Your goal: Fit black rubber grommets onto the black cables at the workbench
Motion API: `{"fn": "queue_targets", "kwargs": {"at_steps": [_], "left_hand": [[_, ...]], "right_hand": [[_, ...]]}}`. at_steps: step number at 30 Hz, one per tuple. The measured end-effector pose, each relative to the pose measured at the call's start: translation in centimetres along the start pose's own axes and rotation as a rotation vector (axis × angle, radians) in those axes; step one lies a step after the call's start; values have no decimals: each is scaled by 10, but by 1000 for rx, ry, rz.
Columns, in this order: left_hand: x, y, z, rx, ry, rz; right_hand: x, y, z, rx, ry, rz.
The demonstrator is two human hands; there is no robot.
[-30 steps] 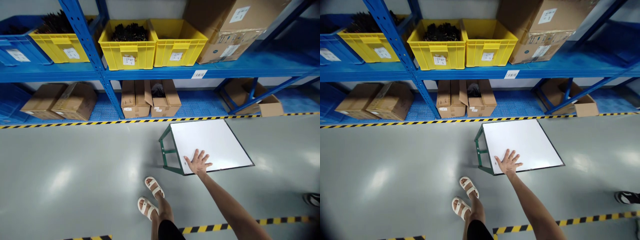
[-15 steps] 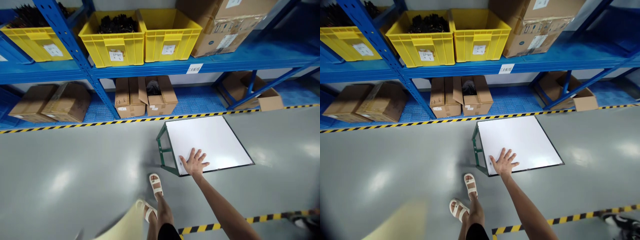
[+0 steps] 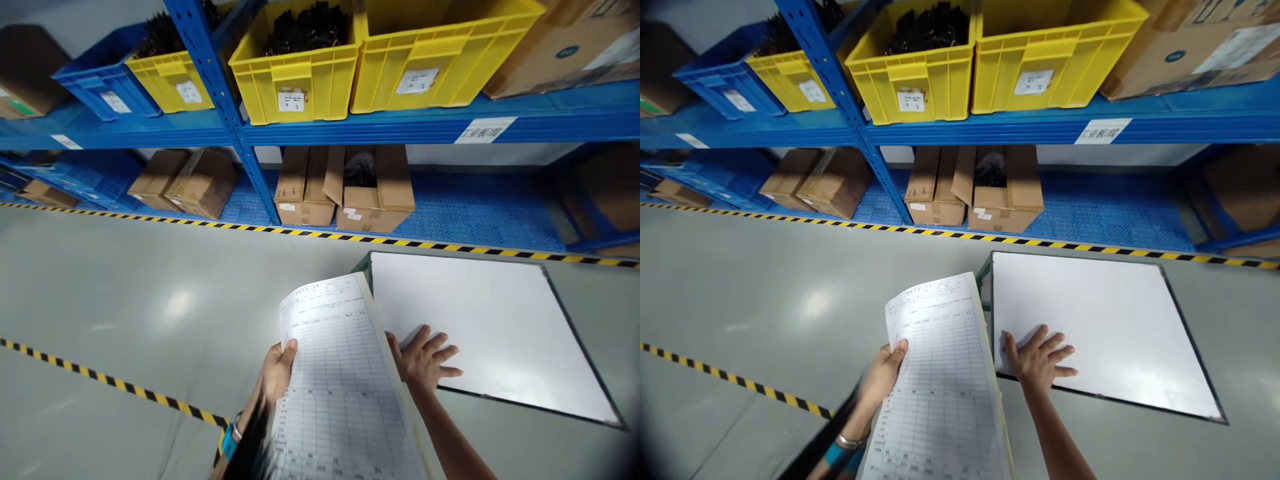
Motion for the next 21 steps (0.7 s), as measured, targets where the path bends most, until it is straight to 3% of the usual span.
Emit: {"fn": "queue_targets", "kwargs": {"at_steps": [7,21], "left_hand": [[-1,-2,27,129,-166,-81],[-1,6,42,91,-257,-132]], "right_hand": [[-3,2,6,39,12,1],[-4,5,7,82,34,2]]}}
Point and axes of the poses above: each hand's wrist, its own y-axis towards the middle knuckle, its own z-axis out of the palm, x = y × z, the point moved 6 cm from there along y, towards the middle knuckle, and after that the axes turned 14 degrees about -y, right-handed, at the moved point
